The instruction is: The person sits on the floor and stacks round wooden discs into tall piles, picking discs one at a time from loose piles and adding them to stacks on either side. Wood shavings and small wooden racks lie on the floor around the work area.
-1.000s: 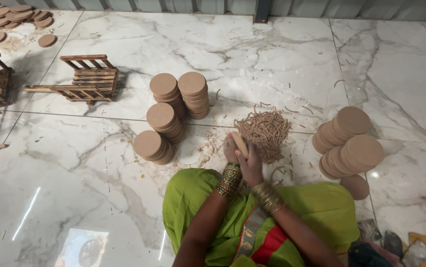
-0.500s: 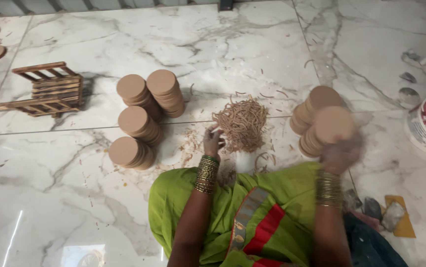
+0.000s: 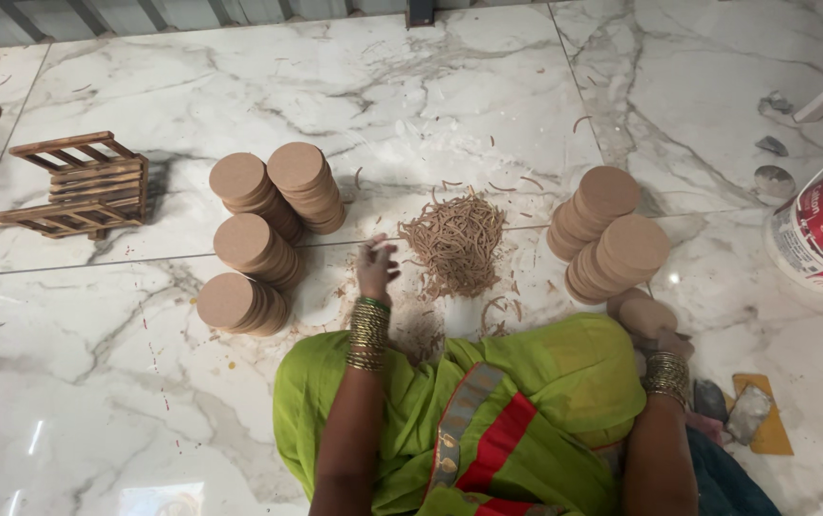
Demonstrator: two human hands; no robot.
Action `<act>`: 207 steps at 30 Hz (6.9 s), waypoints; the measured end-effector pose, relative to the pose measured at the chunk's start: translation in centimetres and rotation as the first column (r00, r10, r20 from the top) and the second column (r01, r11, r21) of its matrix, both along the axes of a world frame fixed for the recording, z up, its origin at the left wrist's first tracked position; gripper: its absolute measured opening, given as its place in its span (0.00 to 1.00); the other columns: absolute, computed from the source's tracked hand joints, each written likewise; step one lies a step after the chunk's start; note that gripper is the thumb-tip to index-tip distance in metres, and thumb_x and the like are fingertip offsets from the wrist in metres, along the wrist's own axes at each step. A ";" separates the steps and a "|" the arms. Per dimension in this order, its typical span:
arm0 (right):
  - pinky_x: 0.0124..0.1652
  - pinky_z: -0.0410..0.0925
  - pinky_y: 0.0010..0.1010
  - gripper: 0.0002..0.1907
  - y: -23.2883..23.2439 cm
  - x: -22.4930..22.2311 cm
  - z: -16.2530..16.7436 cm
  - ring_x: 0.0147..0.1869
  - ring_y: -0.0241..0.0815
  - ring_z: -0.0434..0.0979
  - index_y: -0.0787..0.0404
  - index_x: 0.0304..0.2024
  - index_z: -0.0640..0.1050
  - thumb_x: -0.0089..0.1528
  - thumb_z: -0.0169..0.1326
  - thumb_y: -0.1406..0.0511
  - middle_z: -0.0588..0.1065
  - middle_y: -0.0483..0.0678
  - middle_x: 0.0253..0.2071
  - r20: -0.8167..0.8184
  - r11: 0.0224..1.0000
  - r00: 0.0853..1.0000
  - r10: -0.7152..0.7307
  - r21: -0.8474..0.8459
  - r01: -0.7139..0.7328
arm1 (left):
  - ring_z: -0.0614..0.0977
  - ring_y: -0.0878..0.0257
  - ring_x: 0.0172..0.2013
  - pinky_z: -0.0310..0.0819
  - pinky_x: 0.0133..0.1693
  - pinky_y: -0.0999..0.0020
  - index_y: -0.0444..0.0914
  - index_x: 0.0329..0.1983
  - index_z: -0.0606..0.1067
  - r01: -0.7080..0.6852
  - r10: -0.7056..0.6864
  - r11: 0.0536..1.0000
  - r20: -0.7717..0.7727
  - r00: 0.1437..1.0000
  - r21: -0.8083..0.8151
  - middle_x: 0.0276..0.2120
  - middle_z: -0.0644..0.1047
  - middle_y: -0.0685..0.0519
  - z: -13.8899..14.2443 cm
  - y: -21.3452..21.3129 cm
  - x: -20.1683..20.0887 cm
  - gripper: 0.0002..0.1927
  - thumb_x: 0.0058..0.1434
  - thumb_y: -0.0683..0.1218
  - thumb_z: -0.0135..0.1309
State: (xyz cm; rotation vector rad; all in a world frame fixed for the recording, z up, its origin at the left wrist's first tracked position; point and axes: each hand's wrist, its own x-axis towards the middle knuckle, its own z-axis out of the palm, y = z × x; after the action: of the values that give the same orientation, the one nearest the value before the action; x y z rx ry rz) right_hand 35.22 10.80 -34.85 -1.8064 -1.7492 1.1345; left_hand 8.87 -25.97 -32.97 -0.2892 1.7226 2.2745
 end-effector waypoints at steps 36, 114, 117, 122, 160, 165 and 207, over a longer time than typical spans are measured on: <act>0.38 0.75 0.28 0.21 -10.7 -14.1 1.9 0.47 0.41 0.79 0.63 0.67 0.65 0.72 0.45 0.63 0.72 0.54 0.60 -0.633 0.850 0.583 0.510 0.474 -0.229 | 0.77 0.51 0.36 0.77 0.33 0.52 0.40 0.66 0.64 -0.143 0.140 0.648 0.068 0.988 0.748 0.45 0.74 0.44 0.7 -9.2 -8.0 0.50 0.57 0.81 0.44; 0.51 0.73 0.43 0.16 2.8 -8.2 -3.6 0.52 0.59 0.81 0.66 0.51 0.74 0.61 0.54 0.73 0.79 0.60 0.51 -0.051 0.795 0.989 -0.140 0.589 0.144 | 0.61 0.40 0.68 0.55 0.68 0.46 0.43 0.77 0.55 -0.320 0.191 0.020 -0.311 0.931 -0.947 0.70 0.59 0.37 3.2 -14.2 -17.9 0.65 0.41 0.69 0.72; 0.45 0.71 0.39 0.20 3.2 -8.4 -2.5 0.48 0.50 0.77 0.61 0.60 0.70 0.65 0.51 0.68 0.75 0.56 0.54 -0.440 0.862 0.893 -0.098 0.410 0.297 | 0.64 0.46 0.68 0.57 0.69 0.48 0.42 0.76 0.57 -0.432 0.249 0.102 -0.398 0.883 -0.896 0.67 0.64 0.42 3.8 -13.7 -17.7 0.61 0.44 0.68 0.72; 0.40 0.67 0.31 0.25 3.2 -10.4 1.3 0.46 0.39 0.70 0.56 0.74 0.65 0.76 0.47 0.58 0.68 0.50 0.60 -0.893 0.946 0.443 0.080 0.208 0.247 | 0.62 0.53 0.68 0.56 0.68 0.53 0.37 0.74 0.54 -0.492 0.476 0.851 -0.667 0.574 0.184 0.72 0.57 0.43 4.2 -10.6 -15.9 0.51 0.59 0.62 0.70; 0.43 0.76 0.34 0.26 -29.7 -14.6 6.1 0.45 0.45 0.83 0.63 0.63 0.70 0.63 0.56 0.64 0.79 0.56 0.47 -0.381 0.580 0.441 0.813 0.452 -0.678 | 0.87 0.57 0.32 0.85 0.35 0.64 0.27 0.50 0.74 -0.274 0.272 0.912 0.048 0.961 0.305 0.36 0.83 0.44 -4.7 2.5 1.9 0.24 0.75 0.52 0.38; 0.31 0.72 0.30 0.25 -21.1 -14.5 5.5 0.38 0.38 0.79 0.64 0.61 0.73 0.62 0.61 0.66 0.78 0.47 0.43 -0.760 0.846 0.428 0.489 0.292 -0.447 | 0.76 0.64 0.18 0.67 0.18 0.71 0.42 0.48 0.73 0.050 -0.060 0.985 0.052 0.997 0.167 0.30 0.78 0.52 -4.0 2.3 1.7 0.11 0.73 0.50 0.43; 0.52 0.71 0.39 0.32 5.8 -5.3 -1.9 0.52 0.54 0.81 0.73 0.54 0.79 0.54 0.65 0.57 0.80 0.61 0.49 -0.002 0.971 0.971 0.238 0.011 -0.238 | 0.76 0.69 0.20 0.67 0.20 0.75 0.44 0.46 0.76 0.024 -0.022 0.997 -0.022 1.000 0.080 0.28 0.78 0.57 -2.1 6.3 -2.8 0.07 0.72 0.47 0.47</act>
State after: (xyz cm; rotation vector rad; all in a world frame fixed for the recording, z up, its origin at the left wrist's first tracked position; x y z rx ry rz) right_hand 29.87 16.63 -36.74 -1.6193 -2.0077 1.2136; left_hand 6.05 -19.67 -35.11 -0.2282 1.6314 2.3312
